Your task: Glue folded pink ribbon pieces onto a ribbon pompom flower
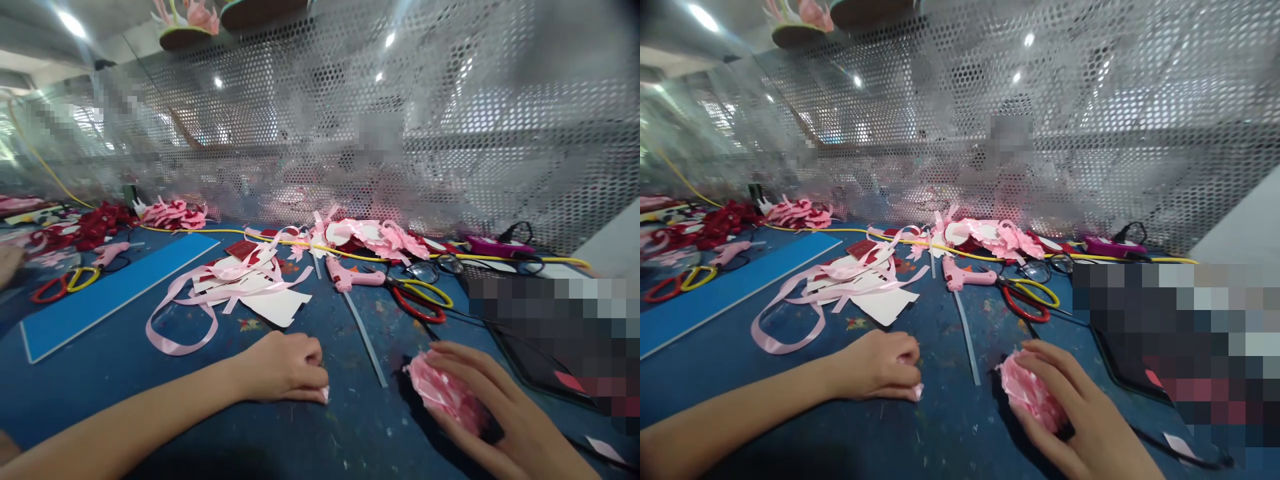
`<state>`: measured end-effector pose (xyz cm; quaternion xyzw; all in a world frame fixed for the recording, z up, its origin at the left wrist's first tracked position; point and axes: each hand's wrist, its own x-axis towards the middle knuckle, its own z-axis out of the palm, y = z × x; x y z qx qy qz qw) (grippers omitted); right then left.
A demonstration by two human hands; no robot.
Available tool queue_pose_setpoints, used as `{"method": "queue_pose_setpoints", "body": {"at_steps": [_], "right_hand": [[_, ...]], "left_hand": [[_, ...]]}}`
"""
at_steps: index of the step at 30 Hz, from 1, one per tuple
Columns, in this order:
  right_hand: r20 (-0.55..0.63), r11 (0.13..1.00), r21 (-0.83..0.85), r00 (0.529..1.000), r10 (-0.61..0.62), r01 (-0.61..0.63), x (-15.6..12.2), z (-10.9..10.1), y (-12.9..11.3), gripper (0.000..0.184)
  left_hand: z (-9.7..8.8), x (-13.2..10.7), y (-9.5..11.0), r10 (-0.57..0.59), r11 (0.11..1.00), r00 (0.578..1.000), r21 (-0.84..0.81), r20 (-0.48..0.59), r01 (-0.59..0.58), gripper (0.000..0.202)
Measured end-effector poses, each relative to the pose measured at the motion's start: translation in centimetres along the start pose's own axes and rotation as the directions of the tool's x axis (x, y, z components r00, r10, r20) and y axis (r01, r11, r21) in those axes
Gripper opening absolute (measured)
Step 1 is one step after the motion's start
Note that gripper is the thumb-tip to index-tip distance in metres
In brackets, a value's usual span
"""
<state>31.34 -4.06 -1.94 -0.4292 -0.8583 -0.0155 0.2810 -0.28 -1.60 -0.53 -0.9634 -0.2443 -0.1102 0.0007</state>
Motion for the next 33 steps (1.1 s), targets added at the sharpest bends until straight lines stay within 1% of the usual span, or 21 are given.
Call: {"method": "queue_pose_setpoints", "body": {"at_steps": [2, 3, 4, 5, 6, 7, 8, 9, 10, 11, 13, 15, 17, 19, 21, 23, 25, 26, 29, 31, 33], "right_hand": [[-0.015, 1.000, 0.006, 1.000, 0.024, -0.024, 0.1, -0.1, -0.2, 0.043], [-0.021, 0.999, 0.003, 0.999, 0.038, -0.038, 0.2, -0.2, -0.3, 0.041], [-0.018, 0.999, -0.004, 0.999, 0.050, -0.050, 0.3, -0.3, -0.4, 0.040], [-0.011, 0.998, -0.015, 0.998, 0.057, -0.058, 0.3, -0.3, -0.5, 0.039], [-0.005, 0.998, -0.026, 0.998, 0.057, -0.057, 0.4, -0.3, -0.6, 0.039], [0.001, 0.998, -0.037, 0.999, 0.051, -0.051, 0.4, -0.3, -0.5, 0.038], [0.005, 0.998, -0.048, 0.999, 0.040, -0.040, 0.4, -0.3, -0.5, 0.038], [0.005, 0.998, -0.061, 1.000, 0.030, -0.030, 0.4, -0.3, -0.3, 0.037], [0.000, 0.997, -0.078, 1.000, 0.021, -0.021, 0.4, -0.2, -0.2, 0.037], [-0.012, 0.995, -0.097, 1.000, 0.014, -0.015, 0.5, -0.2, 0.0, 0.038], [-0.050, 0.991, -0.135, 0.999, 0.003, -0.010, 0.6, -0.4, 0.1, 0.041], [-0.105, 0.989, -0.145, 0.994, -0.043, 0.028, 0.9, -0.6, -0.6, 0.042], [-0.095, 0.988, -0.105, 0.988, -0.119, 0.109, 1.5, -0.5, -2.2, 0.033], [0.033, 0.985, -0.022, 0.985, -0.169, 0.170, 2.6, 0.1, -4.6, 0.022], [0.191, 0.990, 0.047, 0.972, -0.140, 0.133, 3.9, 1.5, -7.1, 0.021], [0.283, 0.993, 0.053, 0.952, -0.118, 0.107, 5.3, 3.4, -9.0, 0.026], [0.338, 0.996, 0.013, 0.937, -0.085, 0.085, 6.5, 5.0, -10.1, 0.010], [0.358, 0.996, -0.001, 0.930, -0.081, 0.087, 7.1, 5.6, -10.3, 0.006], [0.369, 0.995, 0.048, 0.925, -0.094, 0.082, 8.3, 6.3, -10.5, 0.012], [0.344, 0.984, 0.163, 0.931, -0.121, 0.068, 8.9, 6.1, -10.8, 0.013], [0.315, 0.953, 0.294, 0.933, -0.173, 0.078, 9.4, 5.8, -11.3, 0.013]], "left_hand": [[0.2, 0.2, 0.0, 0.036, 0.999, 0.999, -0.002, 0.027, -0.036, 0.029], [0.3, 0.3, 0.0, 0.019, 0.997, 0.999, -0.075, 0.028, -0.017, 0.028], [0.4, 0.3, 0.0, -0.045, 0.969, 0.999, -0.242, 0.014, 0.047, 0.026], [0.3, 0.4, 0.0, -0.151, 0.874, 0.989, -0.467, 0.005, 0.136, 0.025], [0.3, 0.5, 0.0, -0.277, 0.698, 0.961, -0.684, 0.015, 0.212, 0.027], [0.2, 0.5, 0.0, -0.394, 0.480, 0.918, -0.842, 0.045, 0.247, 0.030], [0.0, 0.6, 0.0, -0.486, 0.279, 0.871, -0.930, 0.080, 0.241, 0.032], [-0.2, 0.6, 0.0, -0.553, 0.133, 0.827, -0.968, 0.106, 0.213, 0.035], [-0.4, 0.6, -0.1, -0.600, 0.049, 0.792, -0.982, 0.116, 0.181, 0.036], [-0.7, 0.6, -0.1, -0.634, -0.004, 0.764, -0.988, 0.121, 0.153, 0.036], [-1.2, 0.4, -0.2, -0.674, -0.153, 0.718, -0.984, 0.171, 0.091, 0.035], [-1.7, 0.1, -0.3, -0.667, -0.298, 0.702, -0.953, 0.249, 0.054, 0.033], [-2.1, -0.4, -0.4, -0.642, -0.419, 0.697, -0.908, 0.319, 0.029, 0.034], [-2.3, -0.9, -0.4, -0.637, -0.503, 0.683, -0.864, 0.358, -0.016, 0.037], [-2.3, -1.4, -0.4, -0.659, -0.551, 0.653, -0.830, 0.375, -0.080, 0.040], [-2.2, -1.9, -0.5, -0.686, -0.576, 0.616, -0.806, 0.388, -0.133, 0.043], [-2.1, -2.3, -0.7, -0.721, -0.575, 0.575, -0.797, 0.388, -0.184, 0.043], [-2.1, -2.5, -0.8, -0.739, -0.568, 0.555, -0.796, 0.382, -0.209, 0.042], [-2.0, -3.1, -1.1, -0.770, -0.564, 0.515, -0.780, 0.377, -0.271, 0.037], [-1.8, -3.2, -1.2, -0.773, -0.576, 0.502, -0.759, 0.387, -0.302, 0.027], [-1.6, -3.1, -1.2, -0.787, -0.576, 0.479, -0.742, 0.389, -0.343, 0.010]]}}
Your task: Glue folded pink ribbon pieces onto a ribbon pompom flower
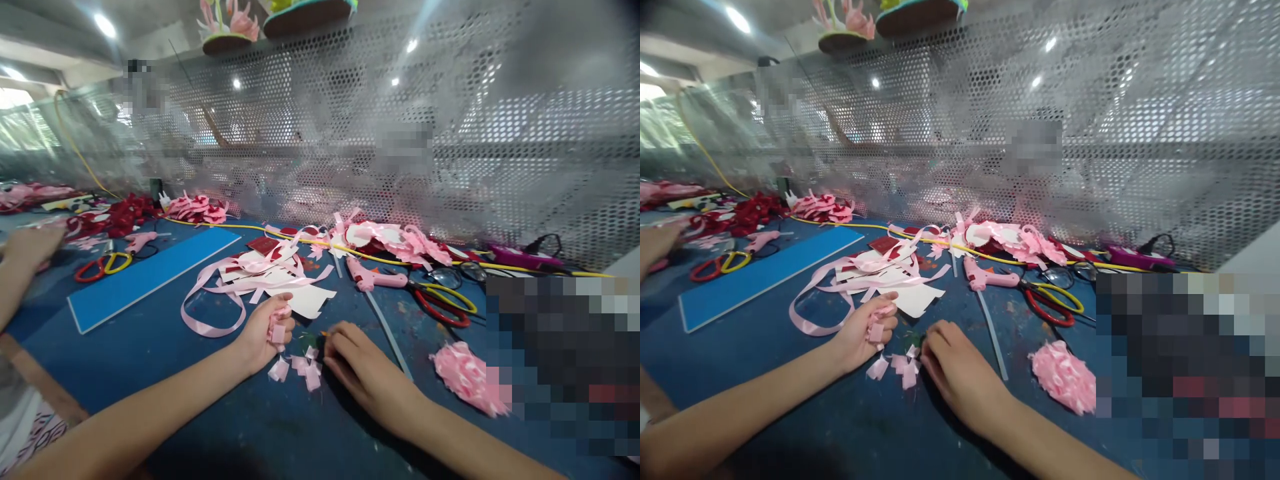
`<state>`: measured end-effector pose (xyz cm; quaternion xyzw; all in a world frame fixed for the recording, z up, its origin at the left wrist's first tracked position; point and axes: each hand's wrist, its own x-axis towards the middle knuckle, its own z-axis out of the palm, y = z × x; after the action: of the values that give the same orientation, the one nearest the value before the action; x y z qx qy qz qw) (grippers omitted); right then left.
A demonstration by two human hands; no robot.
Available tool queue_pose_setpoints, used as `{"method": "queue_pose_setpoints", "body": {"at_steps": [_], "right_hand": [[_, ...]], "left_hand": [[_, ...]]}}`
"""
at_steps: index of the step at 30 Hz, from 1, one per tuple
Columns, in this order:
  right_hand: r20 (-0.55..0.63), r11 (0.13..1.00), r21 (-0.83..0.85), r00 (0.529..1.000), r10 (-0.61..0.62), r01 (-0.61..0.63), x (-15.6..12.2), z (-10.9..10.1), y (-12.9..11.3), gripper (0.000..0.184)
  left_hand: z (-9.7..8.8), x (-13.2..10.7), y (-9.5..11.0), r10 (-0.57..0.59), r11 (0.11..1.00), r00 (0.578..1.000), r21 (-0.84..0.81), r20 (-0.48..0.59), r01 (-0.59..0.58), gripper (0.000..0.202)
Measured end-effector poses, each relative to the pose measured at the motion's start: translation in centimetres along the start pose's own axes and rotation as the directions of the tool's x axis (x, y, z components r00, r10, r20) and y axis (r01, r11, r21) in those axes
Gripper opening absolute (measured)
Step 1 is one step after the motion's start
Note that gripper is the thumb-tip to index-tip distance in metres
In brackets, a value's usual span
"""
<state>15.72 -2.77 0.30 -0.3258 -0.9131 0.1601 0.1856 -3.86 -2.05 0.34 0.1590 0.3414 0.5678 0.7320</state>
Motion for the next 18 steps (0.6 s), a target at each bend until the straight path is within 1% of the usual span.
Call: {"method": "queue_pose_setpoints", "body": {"at_steps": [1, 2, 4, 6, 9, 11, 13, 16, 18], "right_hand": [[0.006, 0.998, 0.048, 0.999, -0.038, 0.038, 0.3, -0.1, -0.4, 0.015], [0.023, 0.994, 0.081, 0.996, -0.081, 0.078, 0.5, -0.1, -0.7, 0.020], [0.085, 0.983, 0.091, 0.982, -0.167, 0.159, 0.9, 0.1, -1.3, 0.032], [0.164, 0.971, 0.052, 0.957, -0.240, 0.234, 1.1, 0.5, -1.7, 0.038], [0.227, 0.940, -0.045, 0.920, -0.320, 0.338, 0.9, 1.0, -1.9, 0.037], [0.238, 0.907, -0.109, 0.897, -0.373, 0.406, 0.3, 1.2, -1.8, 0.039], [0.215, 0.877, -0.171, 0.885, -0.412, 0.450, -0.6, 1.1, -1.7, 0.038], [0.182, 0.861, -0.224, 0.887, -0.424, 0.457, -1.5, 0.6, -1.5, 0.031], [0.180, 0.861, -0.208, 0.883, -0.433, 0.465, -1.1, -0.1, -1.5, 0.027]], "left_hand": [[0.0, 0.1, -0.1, 0.011, 1.000, 1.000, -0.022, -0.014, -0.011, 0.006], [0.1, 0.2, -0.1, 0.018, 0.999, 0.999, -0.043, -0.031, -0.019, 0.007], [0.2, 0.3, 0.1, 0.022, 0.996, 0.998, -0.086, -0.063, -0.027, 0.010], [0.3, 0.3, 0.7, 0.025, 0.990, 0.995, -0.135, -0.092, -0.037, 0.017], [0.3, 0.2, 1.7, 0.032, 0.977, 0.991, -0.205, -0.127, -0.058, 0.025], [0.2, 0.2, 2.2, 0.030, 0.969, 0.989, -0.239, -0.145, -0.065, 0.030], [0.1, 0.2, 2.4, 0.011, 0.963, 0.987, -0.266, -0.158, -0.053, 0.035], [0.1, 0.2, 2.2, -0.057, 0.956, 0.986, -0.294, -0.155, 0.009, 0.043], [0.2, 0.1, 1.8, -0.100, 0.950, 0.985, -0.307, -0.140, 0.053, 0.047]]}}
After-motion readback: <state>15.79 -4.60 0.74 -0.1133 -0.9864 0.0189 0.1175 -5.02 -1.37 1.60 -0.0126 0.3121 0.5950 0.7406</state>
